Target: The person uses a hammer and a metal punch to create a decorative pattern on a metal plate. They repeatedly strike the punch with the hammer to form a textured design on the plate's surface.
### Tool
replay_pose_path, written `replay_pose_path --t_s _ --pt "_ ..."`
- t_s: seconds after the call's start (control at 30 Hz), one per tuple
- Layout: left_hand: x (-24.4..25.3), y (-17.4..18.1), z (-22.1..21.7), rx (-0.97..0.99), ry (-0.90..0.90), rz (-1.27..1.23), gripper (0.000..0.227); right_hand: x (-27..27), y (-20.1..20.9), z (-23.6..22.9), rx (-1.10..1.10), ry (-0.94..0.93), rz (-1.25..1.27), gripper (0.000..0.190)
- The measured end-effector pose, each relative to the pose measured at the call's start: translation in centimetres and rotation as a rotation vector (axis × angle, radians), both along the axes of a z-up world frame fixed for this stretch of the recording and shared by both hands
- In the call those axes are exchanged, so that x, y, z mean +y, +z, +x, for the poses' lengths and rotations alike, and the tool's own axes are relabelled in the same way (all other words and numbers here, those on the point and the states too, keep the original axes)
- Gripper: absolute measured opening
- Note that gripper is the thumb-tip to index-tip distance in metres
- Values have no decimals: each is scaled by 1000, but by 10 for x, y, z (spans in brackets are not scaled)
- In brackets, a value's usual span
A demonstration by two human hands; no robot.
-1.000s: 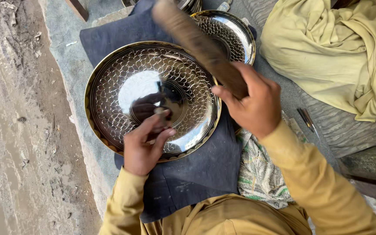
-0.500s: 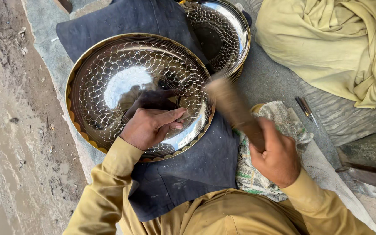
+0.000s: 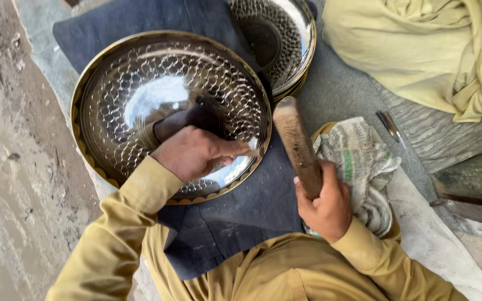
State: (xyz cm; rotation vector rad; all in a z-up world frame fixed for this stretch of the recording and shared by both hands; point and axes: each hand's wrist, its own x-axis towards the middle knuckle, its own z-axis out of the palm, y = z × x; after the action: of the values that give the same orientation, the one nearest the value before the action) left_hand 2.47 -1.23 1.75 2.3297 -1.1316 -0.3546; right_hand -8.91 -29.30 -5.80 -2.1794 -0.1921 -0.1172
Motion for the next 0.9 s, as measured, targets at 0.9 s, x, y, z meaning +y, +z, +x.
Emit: replay_pose_path --t_s 0.9 --pt "-22 -60 -102 -254 1169 -541 29 36 189 128 -281 714 -610 43"
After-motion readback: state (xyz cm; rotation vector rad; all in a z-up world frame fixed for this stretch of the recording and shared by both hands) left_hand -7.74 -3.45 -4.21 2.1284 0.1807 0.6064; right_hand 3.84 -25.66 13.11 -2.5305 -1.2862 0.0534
